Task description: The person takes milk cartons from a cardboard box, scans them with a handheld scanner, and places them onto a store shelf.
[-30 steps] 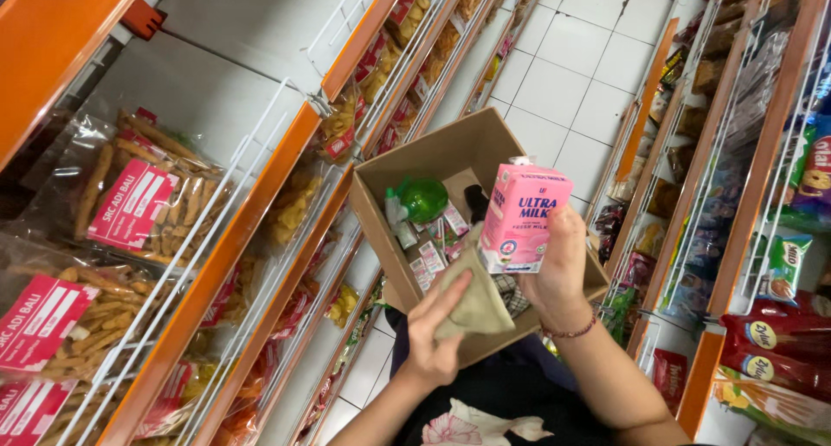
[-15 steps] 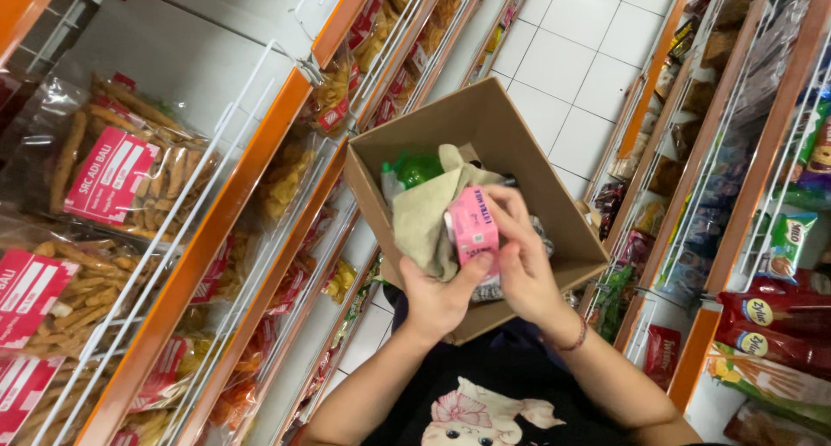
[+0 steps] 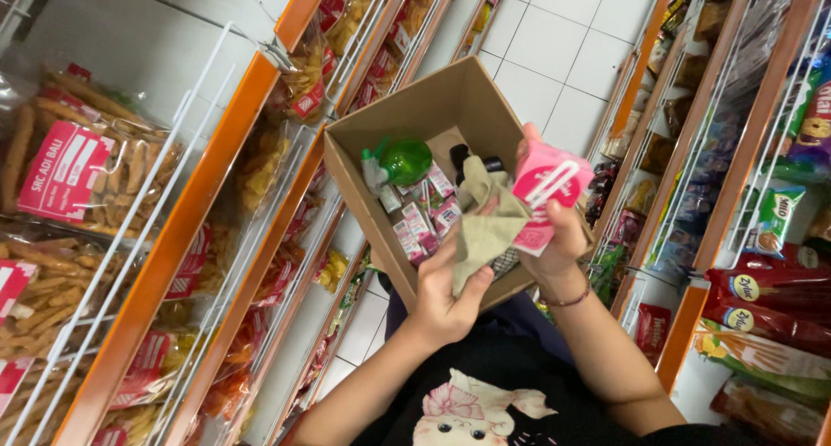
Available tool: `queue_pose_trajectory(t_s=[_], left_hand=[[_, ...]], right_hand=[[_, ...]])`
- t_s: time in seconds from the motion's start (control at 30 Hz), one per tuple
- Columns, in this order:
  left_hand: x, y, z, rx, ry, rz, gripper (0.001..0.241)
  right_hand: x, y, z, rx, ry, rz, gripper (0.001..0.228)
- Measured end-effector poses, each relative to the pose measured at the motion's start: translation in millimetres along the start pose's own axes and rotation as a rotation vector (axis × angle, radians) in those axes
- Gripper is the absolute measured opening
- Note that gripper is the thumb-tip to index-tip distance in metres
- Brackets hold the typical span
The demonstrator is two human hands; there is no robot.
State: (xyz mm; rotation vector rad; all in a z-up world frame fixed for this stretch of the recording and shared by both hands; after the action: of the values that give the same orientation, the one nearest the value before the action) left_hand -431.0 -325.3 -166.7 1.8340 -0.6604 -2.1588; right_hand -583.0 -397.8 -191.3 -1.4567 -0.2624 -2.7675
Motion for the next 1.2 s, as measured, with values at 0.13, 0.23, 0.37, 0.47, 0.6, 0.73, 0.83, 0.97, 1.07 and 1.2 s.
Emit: queue_pose_trajectory(t_s=[0.13, 0.23, 0.37, 0.47, 0.6, 0.73, 0.83, 0.97, 1.07, 1.2], left_hand=[[29.1, -10.5, -1.2, 0.006, 0.016, -0.219, 0.024], [70.0, -2.7, -13.4, 0.013, 0.32, -0.417, 0.042], [149.7, 9.0, -20.9, 0.269, 0.648, -0.58, 0.066], [222.9, 4.6, -20.5, 0.56, 0.905, -0.668, 0.068], [249.5, -5.3, -16.1, 0.876, 1.09, -0.838, 0.101], [223.9, 1.9, 25.3, 1.054, 0.881, -0.629, 0.137], [233.2, -2.9, 48.4, 1.046, 0.818, -0.78, 0.146], [254.5, -7.3, 61.0, 1.016, 0.929, -0.6, 0.098], [244.2, -1.4, 57.9, 0.985, 0.871, -0.49, 0.069], [180.8, 49.5, 21.0, 0.553, 0.355, -0.514, 0.064]], right_hand=[[22.7, 13.3, -21.2, -0.033, -0.03, -0.105, 0.087], [27.4, 12.7, -43.3, -0.036, -0.06, -0.039, 0.078], [21.3, -1.2, -60.8, 0.026, 0.191, 0.072, 0.061], [16.4, -6.6, -67.8, -0.09, 0.121, 0.231, 0.064], [16.7, -22.7, -84.6, -0.16, -0.042, 0.321, 0.056], [-8.1, -46.3, -128.8, -0.203, -0.069, 0.306, 0.049], [-20.1, -63.7, -151.7, -0.236, -0.008, 0.343, 0.05], [-9.6, -64.1, -138.6, -0.274, -0.091, 0.358, 0.053], [11.4, -53.5, -114.4, -0.263, 0.128, 0.296, 0.062], [26.2, -46.5, -95.8, -0.209, 0.155, 0.297, 0.061]])
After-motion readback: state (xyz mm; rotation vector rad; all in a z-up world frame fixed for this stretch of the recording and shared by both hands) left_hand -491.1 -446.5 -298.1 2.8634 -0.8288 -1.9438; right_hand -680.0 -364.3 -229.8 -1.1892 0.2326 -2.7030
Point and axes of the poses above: each hand's wrist, its own y-axis towards the middle knuckle, its own z-axis out of the palm, x = y × z, the point moved 5 cm from there along y, towards the middle knuckle, and after that the axes turned 10 degrees about -y, right-handed, at the moved point
